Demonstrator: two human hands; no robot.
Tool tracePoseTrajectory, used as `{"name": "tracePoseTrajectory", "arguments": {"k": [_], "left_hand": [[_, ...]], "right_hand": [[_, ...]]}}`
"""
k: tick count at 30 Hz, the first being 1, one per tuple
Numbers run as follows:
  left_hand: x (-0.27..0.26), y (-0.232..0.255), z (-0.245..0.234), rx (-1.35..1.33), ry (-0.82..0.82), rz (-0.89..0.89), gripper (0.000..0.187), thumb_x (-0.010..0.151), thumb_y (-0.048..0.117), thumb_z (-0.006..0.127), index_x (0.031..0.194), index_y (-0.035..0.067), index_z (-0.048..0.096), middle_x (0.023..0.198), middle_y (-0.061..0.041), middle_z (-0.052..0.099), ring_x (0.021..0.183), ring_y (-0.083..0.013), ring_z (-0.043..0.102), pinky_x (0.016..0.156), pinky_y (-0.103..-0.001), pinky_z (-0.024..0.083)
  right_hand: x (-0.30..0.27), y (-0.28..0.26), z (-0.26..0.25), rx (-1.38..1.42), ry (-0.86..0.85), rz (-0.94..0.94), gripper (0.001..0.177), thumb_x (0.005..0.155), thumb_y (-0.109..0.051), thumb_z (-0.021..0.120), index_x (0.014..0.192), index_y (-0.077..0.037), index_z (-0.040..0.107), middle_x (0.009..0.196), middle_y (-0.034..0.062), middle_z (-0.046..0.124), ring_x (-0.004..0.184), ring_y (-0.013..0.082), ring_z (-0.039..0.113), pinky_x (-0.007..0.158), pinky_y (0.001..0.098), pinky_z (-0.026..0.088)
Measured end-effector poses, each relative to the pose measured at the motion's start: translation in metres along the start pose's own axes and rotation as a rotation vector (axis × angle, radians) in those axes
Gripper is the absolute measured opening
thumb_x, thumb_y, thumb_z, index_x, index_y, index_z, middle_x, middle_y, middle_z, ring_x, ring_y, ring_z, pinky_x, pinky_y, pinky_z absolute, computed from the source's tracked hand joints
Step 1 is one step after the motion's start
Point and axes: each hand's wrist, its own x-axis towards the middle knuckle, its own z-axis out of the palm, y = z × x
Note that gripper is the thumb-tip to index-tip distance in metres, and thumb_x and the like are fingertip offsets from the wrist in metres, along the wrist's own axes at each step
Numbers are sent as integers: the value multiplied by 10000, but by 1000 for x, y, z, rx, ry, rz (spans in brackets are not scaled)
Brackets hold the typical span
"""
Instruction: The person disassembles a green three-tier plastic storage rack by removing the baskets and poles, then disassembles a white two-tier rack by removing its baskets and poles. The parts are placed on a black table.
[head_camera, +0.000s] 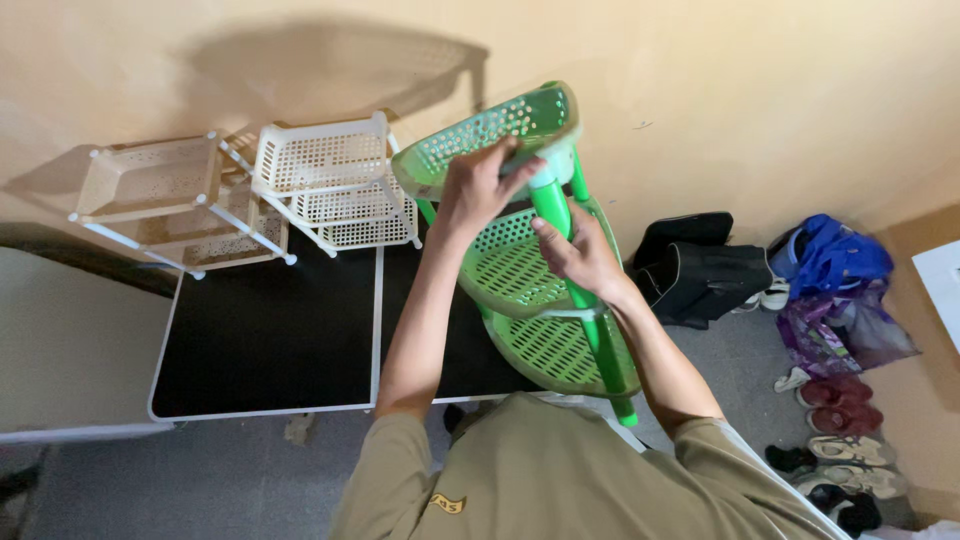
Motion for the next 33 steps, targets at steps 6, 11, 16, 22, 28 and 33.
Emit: {"name": "tracePoseTrajectory", "arguments": {"k": [6,11,16,22,28,33], "left_hand": [[6,-2,-14,12,92,106,367,1041,407,688,1042,41,663,806,-140,705,740,-320,729,626,-383,548],[-2,-12,-15,-53,83,84,387,1018,420,687,1011,33,668,767,-126,698,675,-282,733,608,-381,546],[-18,-51,-28,27,304,290,491,1079,495,565,967,31,680,794,-123,692,689,-303,711,621,-393,536],[-29,-93,-33,57,433,359,632,1087,547,387,821,33,641,707,-116,619,632,-313,662,595,-412,497],[-20,-114,-98,-13,255,148,681,1052,569,372,869,-1,697,769,-121,674,703,-263,680,652,-388,512],[0,-104,-147,-55,185,-91,367,1112,259,505,1047,-10,747,1015,-137,787,994,-278,767,911,-381,588]], "right_hand": [[-8,-22,12,-67,6,26,309,1048,-239,622,1257,-21,551,652,-48,492,515,29,443,442,211,362],[-9,-20,-4,-290,-194,-301,330,1096,-230,473,1299,22,541,862,93,648,823,204,610,786,359,470],[36,14,-61,-733,559,-610,337,1120,-175,582,1390,22,541,1271,210,655,1252,289,614,1101,390,473],[140,57,-134,-345,-20,-147,245,1053,-187,598,1214,-5,614,931,24,698,942,181,655,899,356,497],[132,58,-128,8,58,-30,217,1071,-238,660,959,-88,550,727,-4,556,594,77,542,557,266,502],[111,21,-98,2,-28,-68,266,1063,-235,679,916,-81,520,608,12,527,459,101,493,441,265,430]]}}
